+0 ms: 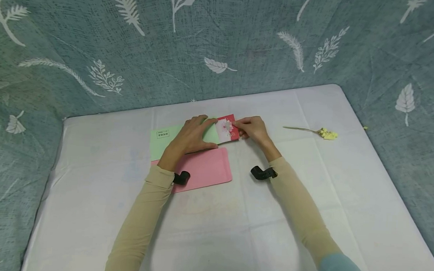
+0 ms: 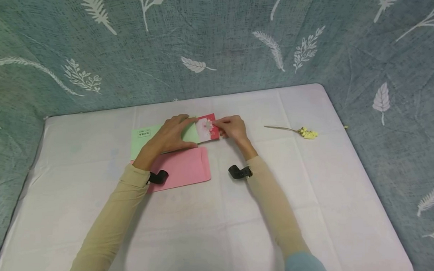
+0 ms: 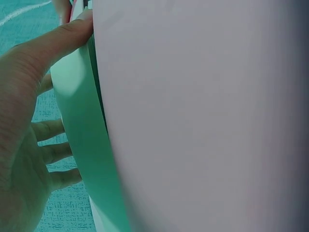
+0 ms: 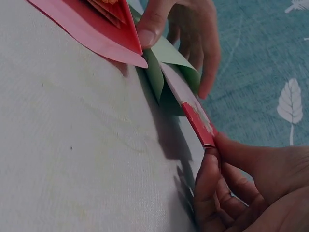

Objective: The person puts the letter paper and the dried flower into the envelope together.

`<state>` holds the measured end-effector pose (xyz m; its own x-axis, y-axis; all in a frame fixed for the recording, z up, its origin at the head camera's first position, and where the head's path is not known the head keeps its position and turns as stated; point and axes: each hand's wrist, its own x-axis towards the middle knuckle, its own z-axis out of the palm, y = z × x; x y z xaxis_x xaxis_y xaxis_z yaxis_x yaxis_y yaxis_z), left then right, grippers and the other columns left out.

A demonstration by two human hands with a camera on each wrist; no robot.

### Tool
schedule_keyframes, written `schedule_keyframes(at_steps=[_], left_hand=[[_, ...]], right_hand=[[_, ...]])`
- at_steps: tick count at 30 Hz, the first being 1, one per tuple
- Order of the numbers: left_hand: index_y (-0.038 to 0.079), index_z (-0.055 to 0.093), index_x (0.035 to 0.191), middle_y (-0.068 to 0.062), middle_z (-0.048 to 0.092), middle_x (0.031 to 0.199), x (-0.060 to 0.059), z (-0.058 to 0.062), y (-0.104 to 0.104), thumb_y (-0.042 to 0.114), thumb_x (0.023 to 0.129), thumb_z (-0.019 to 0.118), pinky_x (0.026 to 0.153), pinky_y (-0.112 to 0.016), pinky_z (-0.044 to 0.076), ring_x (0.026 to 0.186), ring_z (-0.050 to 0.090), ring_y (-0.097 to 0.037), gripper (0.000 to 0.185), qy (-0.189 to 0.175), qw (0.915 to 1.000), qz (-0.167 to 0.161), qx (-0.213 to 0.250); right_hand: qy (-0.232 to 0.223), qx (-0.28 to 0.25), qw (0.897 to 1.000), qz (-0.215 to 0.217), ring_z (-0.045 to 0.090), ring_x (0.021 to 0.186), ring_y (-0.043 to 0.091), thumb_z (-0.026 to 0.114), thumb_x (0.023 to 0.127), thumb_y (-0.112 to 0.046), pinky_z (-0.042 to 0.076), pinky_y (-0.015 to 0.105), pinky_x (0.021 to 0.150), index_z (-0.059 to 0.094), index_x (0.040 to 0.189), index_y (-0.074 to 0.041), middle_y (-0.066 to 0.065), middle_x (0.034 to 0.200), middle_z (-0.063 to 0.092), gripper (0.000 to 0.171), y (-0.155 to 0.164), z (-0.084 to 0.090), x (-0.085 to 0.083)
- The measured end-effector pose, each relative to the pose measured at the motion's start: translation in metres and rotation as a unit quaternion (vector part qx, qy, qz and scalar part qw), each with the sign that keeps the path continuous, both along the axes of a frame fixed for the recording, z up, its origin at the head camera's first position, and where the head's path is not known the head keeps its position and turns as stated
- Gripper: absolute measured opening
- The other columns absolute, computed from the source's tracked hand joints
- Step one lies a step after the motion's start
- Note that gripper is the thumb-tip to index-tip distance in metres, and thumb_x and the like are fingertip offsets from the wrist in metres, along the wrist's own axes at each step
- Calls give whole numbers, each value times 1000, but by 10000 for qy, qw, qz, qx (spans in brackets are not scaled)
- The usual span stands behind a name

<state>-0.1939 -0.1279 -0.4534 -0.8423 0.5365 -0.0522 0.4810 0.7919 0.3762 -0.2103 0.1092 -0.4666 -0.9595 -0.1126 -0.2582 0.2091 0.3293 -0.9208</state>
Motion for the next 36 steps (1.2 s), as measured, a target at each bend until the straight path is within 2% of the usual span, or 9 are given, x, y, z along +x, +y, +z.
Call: schedule_keyframes(at_steps=[3,9,15,28,36], left_hand=[[18,39,149,-20,39,146,0,0,0,51,79,77,109,-55,28,133,39,-38,87,1,10000,-1,14],[18,41,148,-20,39,146,0,-1,1,52,79,77,108,-55,29,131,40,-39,86,29,10000,17,2],[18,41,148,-20,40,145,1,-1,2,51,78,78,108,-55,30,130,41,-39,86,35,10000,59,27],[23,36,152,-18,39,146,0,-1,2,51,80,77,108,-55,29,132,39,-37,88,13,10000,-20,4],[19,40,149,-19,39,146,-2,0,3,51,78,78,109,-55,29,133,39,-37,86,2,10000,14,-45]], right_hand=[[-155,-247,9995,-75,58,52,5,70,92,-19,51,18,51,72,106,6,1,68,65,29,-3,-1,0],[-415,-621,9972,46,63,57,6,66,94,-12,55,20,58,69,110,9,8,78,69,27,-11,-3,1],[-492,-870,9949,130,65,58,8,65,94,-9,57,22,61,68,111,12,11,78,71,27,-15,-4,3],[-596,-1043,9925,241,68,61,9,66,93,-7,58,24,65,68,113,10,15,82,73,26,-23,-2,6],[-655,-1096,9907,471,70,67,9,64,95,-6,58,26,71,66,116,11,26,101,70,27,-28,0,7]])
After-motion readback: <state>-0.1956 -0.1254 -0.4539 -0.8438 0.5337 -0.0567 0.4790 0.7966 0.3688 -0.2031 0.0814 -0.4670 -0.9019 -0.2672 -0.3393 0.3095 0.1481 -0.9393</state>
